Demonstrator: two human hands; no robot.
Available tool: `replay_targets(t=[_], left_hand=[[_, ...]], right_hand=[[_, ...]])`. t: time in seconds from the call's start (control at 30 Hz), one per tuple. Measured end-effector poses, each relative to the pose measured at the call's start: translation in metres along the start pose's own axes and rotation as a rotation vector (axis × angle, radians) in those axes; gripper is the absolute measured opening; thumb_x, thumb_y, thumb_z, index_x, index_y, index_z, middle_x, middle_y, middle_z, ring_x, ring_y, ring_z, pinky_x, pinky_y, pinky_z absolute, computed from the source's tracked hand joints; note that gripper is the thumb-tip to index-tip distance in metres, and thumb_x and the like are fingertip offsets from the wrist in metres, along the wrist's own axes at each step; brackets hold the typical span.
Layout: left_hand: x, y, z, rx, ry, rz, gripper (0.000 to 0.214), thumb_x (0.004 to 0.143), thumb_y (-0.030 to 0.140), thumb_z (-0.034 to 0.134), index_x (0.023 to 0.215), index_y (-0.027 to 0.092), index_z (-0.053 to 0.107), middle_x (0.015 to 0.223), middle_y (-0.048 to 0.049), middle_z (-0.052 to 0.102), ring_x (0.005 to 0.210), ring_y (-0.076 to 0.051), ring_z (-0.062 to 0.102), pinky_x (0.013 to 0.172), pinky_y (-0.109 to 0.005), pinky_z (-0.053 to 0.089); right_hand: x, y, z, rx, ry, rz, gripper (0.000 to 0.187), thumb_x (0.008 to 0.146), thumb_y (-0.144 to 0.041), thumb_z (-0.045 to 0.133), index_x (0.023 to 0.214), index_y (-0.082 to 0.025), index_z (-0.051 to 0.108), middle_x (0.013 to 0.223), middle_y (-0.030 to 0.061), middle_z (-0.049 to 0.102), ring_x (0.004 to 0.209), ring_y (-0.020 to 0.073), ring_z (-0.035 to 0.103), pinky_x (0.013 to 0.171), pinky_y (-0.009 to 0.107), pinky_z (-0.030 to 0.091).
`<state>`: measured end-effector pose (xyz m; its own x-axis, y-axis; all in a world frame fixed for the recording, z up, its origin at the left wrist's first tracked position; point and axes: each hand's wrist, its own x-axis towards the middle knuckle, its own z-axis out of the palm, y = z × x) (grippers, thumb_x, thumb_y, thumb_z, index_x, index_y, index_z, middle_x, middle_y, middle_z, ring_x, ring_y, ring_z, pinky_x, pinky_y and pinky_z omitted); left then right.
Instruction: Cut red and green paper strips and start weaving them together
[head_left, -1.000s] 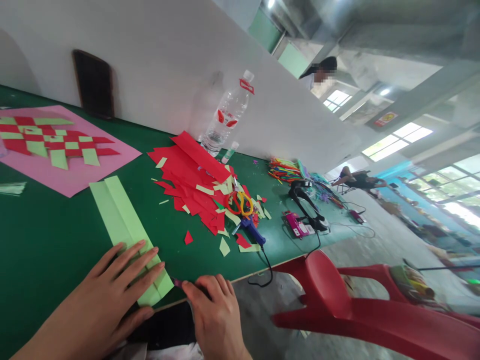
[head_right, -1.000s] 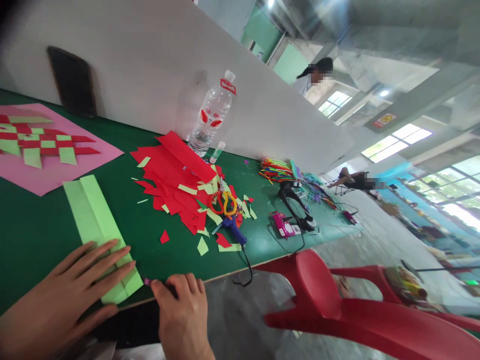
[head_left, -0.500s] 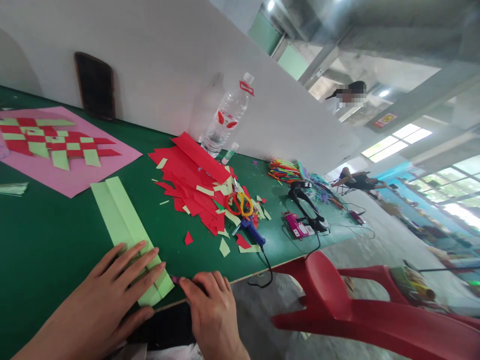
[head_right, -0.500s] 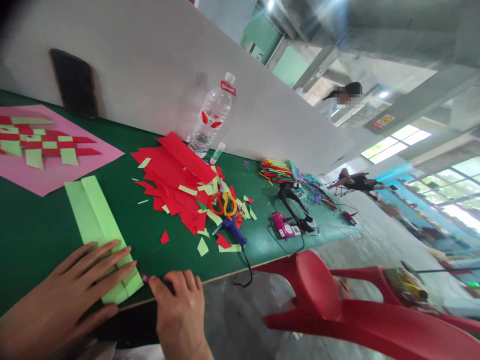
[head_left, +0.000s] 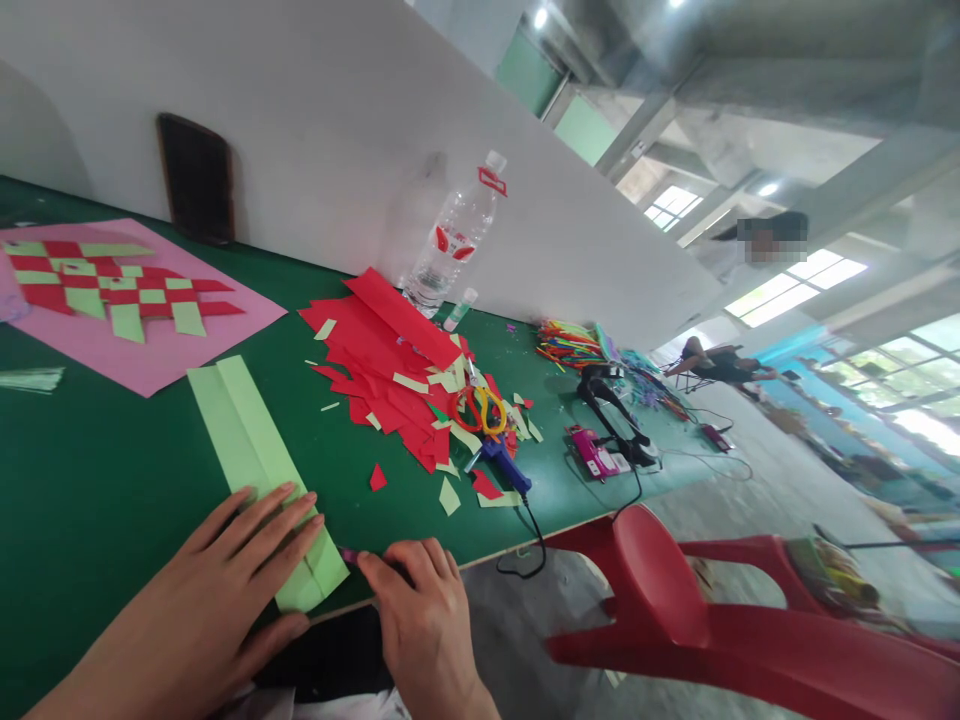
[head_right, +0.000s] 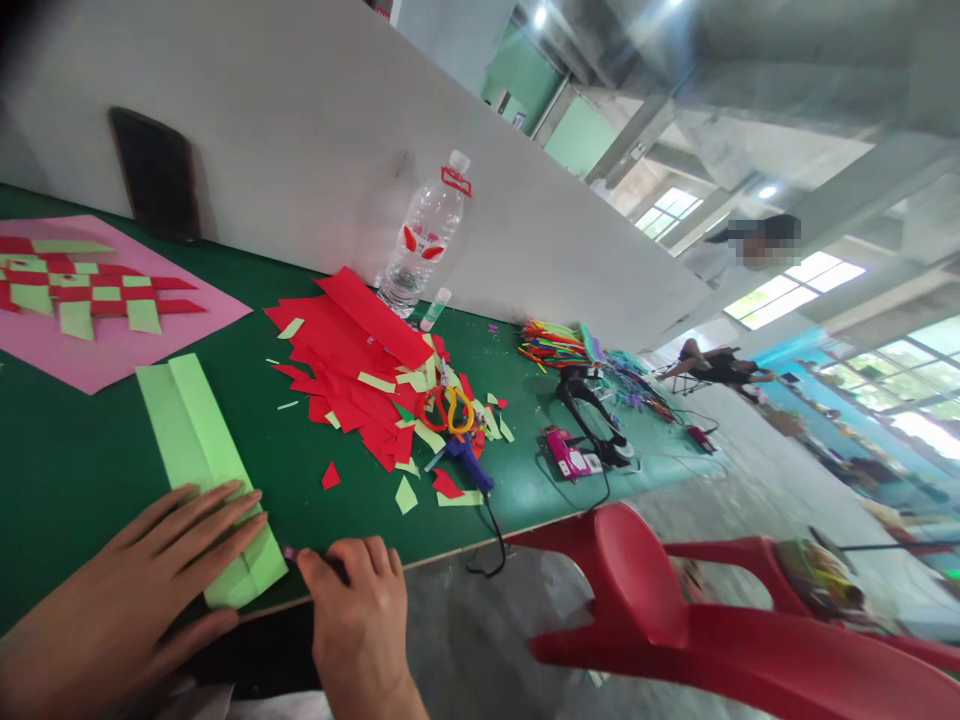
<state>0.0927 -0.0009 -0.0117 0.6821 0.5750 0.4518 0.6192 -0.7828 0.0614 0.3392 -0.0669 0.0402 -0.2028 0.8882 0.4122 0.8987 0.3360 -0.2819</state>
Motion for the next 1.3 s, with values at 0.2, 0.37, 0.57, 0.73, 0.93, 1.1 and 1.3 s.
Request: replay_targets(t=[0.2, 0.37, 0.57, 0.73, 0.93, 1.1, 1.3], left_hand=[[0.001, 0.000, -0.002, 0.021, 0.002, 0.020, 0.061, 0.095, 0.056, 0.065, 0.147, 0.023, 0.064, 0.153, -0.0091, 0.068, 0.141, -0.034, 0.057, 0.130, -0.050, 0.012], [0.000, 0.001, -0.003, 0.008, -0.014, 0.010, 0.060, 0.095, 0.054, 0.065, 0.147, 0.026, 0.063, 0.153, -0.0065, 0.068, 0.141, -0.034, 0.056, 0.128, -0.050, 0.016], [0.008, -0.011, -0.008, 0.030, 0.052, 0.042, 0.068, 0.096, 0.065, 0.059, 0.146, 0.019, 0.063, 0.148, -0.0095, 0.072, 0.131, -0.030, 0.064, 0.116, -0.043, 0.032], [0.016, -0.020, 0.001, -0.001, 0.068, -0.008, 0.041, 0.108, 0.047, 0.046, 0.126, 0.026, 0.076, 0.138, -0.0073, 0.077, 0.121, -0.026, 0.070, 0.101, -0.041, 0.044], [0.006, -0.020, 0.015, -0.009, 0.082, -0.093, 0.049, 0.106, 0.055, 0.047, 0.133, 0.025, 0.073, 0.152, -0.0135, 0.068, 0.147, -0.036, 0.054, 0.126, -0.056, 0.025], [0.005, -0.019, 0.014, -0.035, 0.046, -0.122, 0.057, 0.104, 0.057, 0.049, 0.145, 0.022, 0.066, 0.156, -0.0122, 0.065, 0.148, -0.034, 0.053, 0.126, -0.054, 0.026], [0.014, -0.011, 0.006, -0.105, 0.048, -0.215, 0.064, 0.104, 0.068, 0.037, 0.134, 0.025, 0.075, 0.149, -0.0100, 0.070, 0.142, -0.034, 0.060, 0.122, -0.055, 0.031]], right_hand=[[0.002, 0.000, 0.003, 0.000, 0.002, -0.004, 0.030, 0.111, -0.022, 0.050, 0.118, -0.031, 0.077, 0.091, 0.0014, 0.072, 0.080, 0.0204, 0.062, 0.069, 0.034, 0.040], [0.002, 0.004, 0.003, -0.026, 0.017, -0.009, 0.032, 0.112, -0.023, 0.047, 0.115, -0.031, 0.078, 0.089, 0.0016, 0.071, 0.079, 0.0210, 0.061, 0.069, 0.035, 0.040], [0.003, 0.005, 0.004, -0.042, -0.023, -0.012, 0.031, 0.108, -0.018, 0.052, 0.119, -0.031, 0.078, 0.090, 0.0023, 0.072, 0.079, 0.0213, 0.062, 0.070, 0.035, 0.041], [0.002, 0.007, 0.004, -0.033, -0.037, -0.015, 0.033, 0.104, -0.014, 0.056, 0.120, -0.032, 0.079, 0.091, 0.0024, 0.072, 0.078, 0.0206, 0.062, 0.070, 0.034, 0.043], [0.002, 0.006, 0.004, -0.030, -0.029, -0.019, 0.032, 0.105, -0.014, 0.055, 0.117, -0.030, 0.079, 0.089, 0.0020, 0.072, 0.078, 0.0203, 0.062, 0.069, 0.034, 0.043], [0.004, 0.004, 0.005, -0.030, -0.027, -0.038, 0.031, 0.108, -0.018, 0.053, 0.120, -0.031, 0.078, 0.091, 0.0029, 0.073, 0.079, 0.0205, 0.063, 0.068, 0.033, 0.043], [0.006, 0.005, 0.009, -0.052, -0.016, -0.028, 0.030, 0.106, -0.016, 0.057, 0.118, -0.032, 0.079, 0.089, 0.0024, 0.072, 0.078, 0.0200, 0.063, 0.069, 0.033, 0.042]])
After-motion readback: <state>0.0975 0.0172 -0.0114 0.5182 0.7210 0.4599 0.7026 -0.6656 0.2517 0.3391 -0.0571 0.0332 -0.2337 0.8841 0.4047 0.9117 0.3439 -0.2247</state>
